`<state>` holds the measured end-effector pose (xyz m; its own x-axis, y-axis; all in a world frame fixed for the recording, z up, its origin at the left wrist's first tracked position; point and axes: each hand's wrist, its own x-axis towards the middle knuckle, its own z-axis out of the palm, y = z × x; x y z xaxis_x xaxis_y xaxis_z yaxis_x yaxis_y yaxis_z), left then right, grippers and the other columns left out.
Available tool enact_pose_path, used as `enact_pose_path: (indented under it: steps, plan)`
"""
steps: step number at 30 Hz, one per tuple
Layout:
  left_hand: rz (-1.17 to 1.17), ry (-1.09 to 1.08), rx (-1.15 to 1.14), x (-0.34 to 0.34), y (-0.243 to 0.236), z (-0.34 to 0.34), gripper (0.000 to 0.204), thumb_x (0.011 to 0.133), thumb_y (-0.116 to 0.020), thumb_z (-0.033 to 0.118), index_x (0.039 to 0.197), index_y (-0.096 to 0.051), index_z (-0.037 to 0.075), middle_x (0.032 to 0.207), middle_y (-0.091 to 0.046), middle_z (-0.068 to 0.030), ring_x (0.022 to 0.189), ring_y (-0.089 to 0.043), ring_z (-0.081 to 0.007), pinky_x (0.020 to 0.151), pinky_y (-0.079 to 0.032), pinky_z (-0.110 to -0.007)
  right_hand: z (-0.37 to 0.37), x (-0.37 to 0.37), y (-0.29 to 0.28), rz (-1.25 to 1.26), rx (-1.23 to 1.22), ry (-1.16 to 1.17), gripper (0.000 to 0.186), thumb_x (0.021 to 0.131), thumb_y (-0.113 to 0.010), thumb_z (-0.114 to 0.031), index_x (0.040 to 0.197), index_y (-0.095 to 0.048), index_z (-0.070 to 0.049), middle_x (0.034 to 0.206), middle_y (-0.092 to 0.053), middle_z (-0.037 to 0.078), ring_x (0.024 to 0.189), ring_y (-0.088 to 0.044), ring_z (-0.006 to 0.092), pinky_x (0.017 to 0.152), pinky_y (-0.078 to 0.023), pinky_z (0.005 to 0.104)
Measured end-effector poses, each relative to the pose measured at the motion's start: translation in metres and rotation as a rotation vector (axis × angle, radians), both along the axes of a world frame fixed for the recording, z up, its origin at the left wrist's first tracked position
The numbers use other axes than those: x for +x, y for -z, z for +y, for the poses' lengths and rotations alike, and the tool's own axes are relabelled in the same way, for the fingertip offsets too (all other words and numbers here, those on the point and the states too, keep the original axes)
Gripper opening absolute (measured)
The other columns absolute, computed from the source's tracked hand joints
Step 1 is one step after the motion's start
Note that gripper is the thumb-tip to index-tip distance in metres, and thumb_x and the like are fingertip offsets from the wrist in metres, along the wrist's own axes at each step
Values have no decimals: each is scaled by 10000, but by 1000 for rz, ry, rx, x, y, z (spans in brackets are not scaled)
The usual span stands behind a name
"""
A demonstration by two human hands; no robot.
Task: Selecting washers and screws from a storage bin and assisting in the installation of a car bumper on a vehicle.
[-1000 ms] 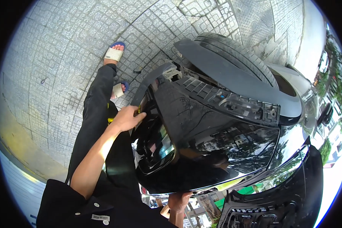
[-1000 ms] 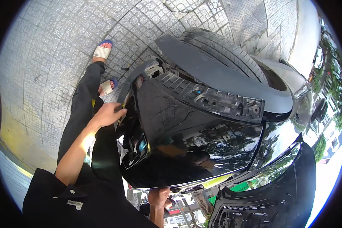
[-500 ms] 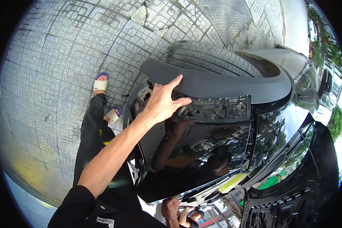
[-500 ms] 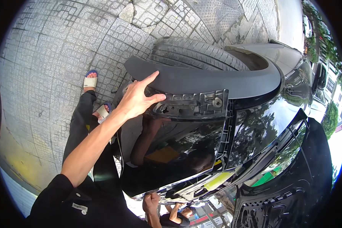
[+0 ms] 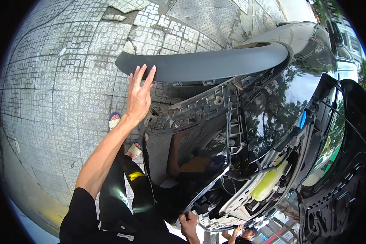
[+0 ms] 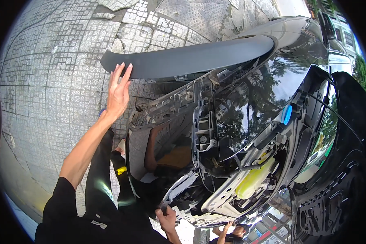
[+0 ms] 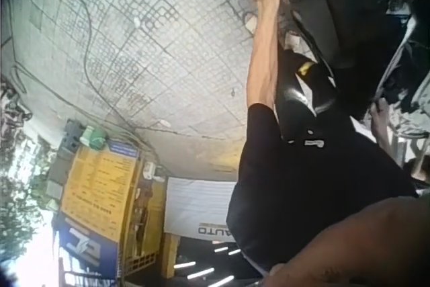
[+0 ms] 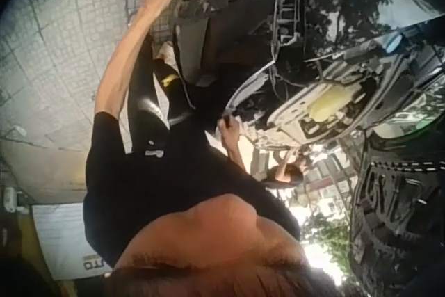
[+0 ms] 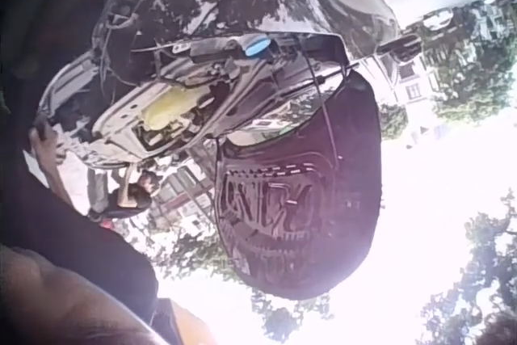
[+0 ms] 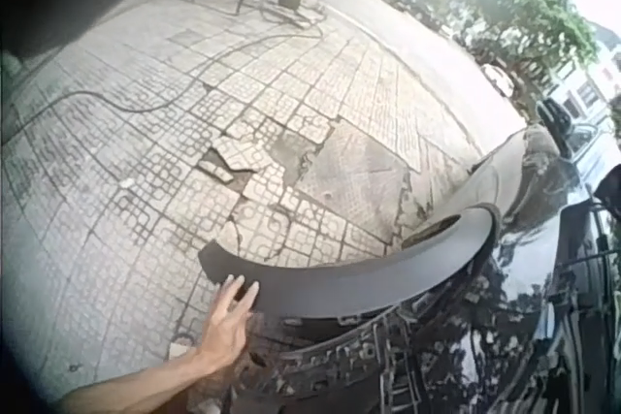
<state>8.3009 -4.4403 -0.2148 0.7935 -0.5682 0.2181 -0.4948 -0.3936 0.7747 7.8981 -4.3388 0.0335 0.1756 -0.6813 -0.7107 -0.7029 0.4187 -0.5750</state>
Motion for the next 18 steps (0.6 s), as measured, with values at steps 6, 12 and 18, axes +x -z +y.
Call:
enact_pose_path:
  steps: [6,12,18]
  plan:
    - [-129,238,60,21,-29,-1,764,782,-657,-11,1507,-437,90,1455,-458,-197,1402,-400,-414,1179,-279,-577,-1,-3,-4,65,-3,-7,504,889,-760,-484,967,-687,8,744,-596,-42,709,-494,59,623,-404,251]
    - [49,391,-12,-25,-61,12,727,823,-673,37,1500,-412,11,1464,-443,-228,1385,-423,-414,1149,-356,-527,-5,1,-8,45,58,73,557,862,-770,-546,939,-675,-2,773,-613,-36,716,-509,63,634,-407,244]
    - [561,75,55,-73,-34,74,627,906,-684,139,1464,-445,-18,1360,-518,-229,1270,-528,-383,1041,-451,-446,-15,12,-9,82,61,81,587,857,-763,-570,918,-650,2,795,-586,-31,735,-482,67,654,-377,247]
